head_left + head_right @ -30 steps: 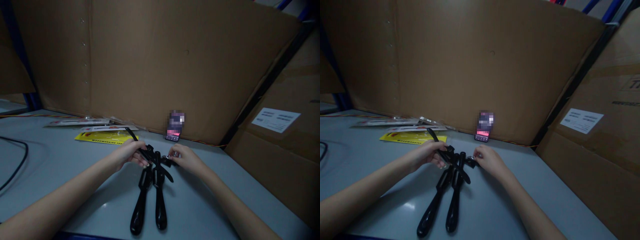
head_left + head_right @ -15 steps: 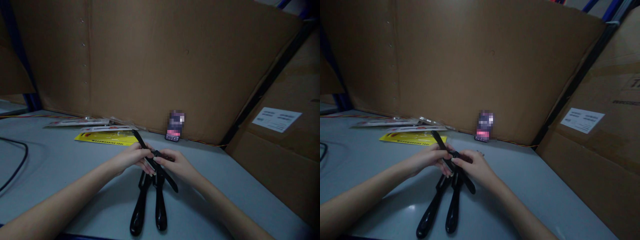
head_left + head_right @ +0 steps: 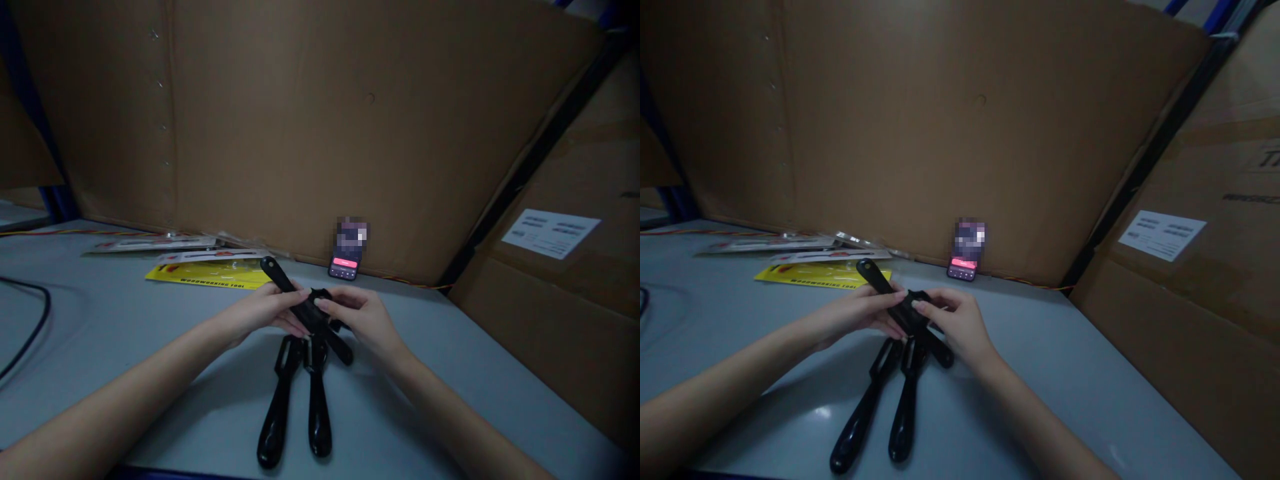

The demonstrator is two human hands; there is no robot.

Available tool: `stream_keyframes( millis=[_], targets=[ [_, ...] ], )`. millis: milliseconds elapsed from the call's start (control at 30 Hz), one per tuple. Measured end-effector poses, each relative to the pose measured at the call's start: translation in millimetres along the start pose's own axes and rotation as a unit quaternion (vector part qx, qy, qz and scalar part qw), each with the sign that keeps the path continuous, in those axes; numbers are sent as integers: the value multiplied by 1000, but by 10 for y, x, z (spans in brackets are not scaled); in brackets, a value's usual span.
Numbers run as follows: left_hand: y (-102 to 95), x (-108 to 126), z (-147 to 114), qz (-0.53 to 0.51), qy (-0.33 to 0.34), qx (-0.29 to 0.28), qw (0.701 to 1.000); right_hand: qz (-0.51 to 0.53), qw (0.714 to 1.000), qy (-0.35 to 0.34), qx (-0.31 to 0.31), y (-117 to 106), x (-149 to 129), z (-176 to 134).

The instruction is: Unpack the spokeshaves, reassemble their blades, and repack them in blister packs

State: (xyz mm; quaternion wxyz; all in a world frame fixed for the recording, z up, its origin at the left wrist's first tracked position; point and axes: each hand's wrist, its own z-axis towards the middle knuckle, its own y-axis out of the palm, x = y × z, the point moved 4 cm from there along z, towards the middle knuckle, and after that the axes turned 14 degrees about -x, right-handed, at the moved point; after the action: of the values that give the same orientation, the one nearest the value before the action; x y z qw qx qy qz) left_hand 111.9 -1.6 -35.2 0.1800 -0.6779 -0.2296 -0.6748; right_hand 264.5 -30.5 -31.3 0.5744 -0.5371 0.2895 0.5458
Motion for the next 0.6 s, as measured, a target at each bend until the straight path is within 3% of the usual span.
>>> stream_keyframes(
  millis=[167,333,500,600],
  targets=[
    [-81,-34,26,-59,-26,46,997,5,999,-1,37,-307,18,54],
    [-182,26,-16,-98,-32,122,987,-109,990,91,-1,-603,195,144],
    [-247,93,-59,-112,-8,158,981,-156,971,166,-72,-618,411,148],
    [-269,100,-68,-110,3,165,980,-215,957,180,-77,-614,480,127]
  ],
)
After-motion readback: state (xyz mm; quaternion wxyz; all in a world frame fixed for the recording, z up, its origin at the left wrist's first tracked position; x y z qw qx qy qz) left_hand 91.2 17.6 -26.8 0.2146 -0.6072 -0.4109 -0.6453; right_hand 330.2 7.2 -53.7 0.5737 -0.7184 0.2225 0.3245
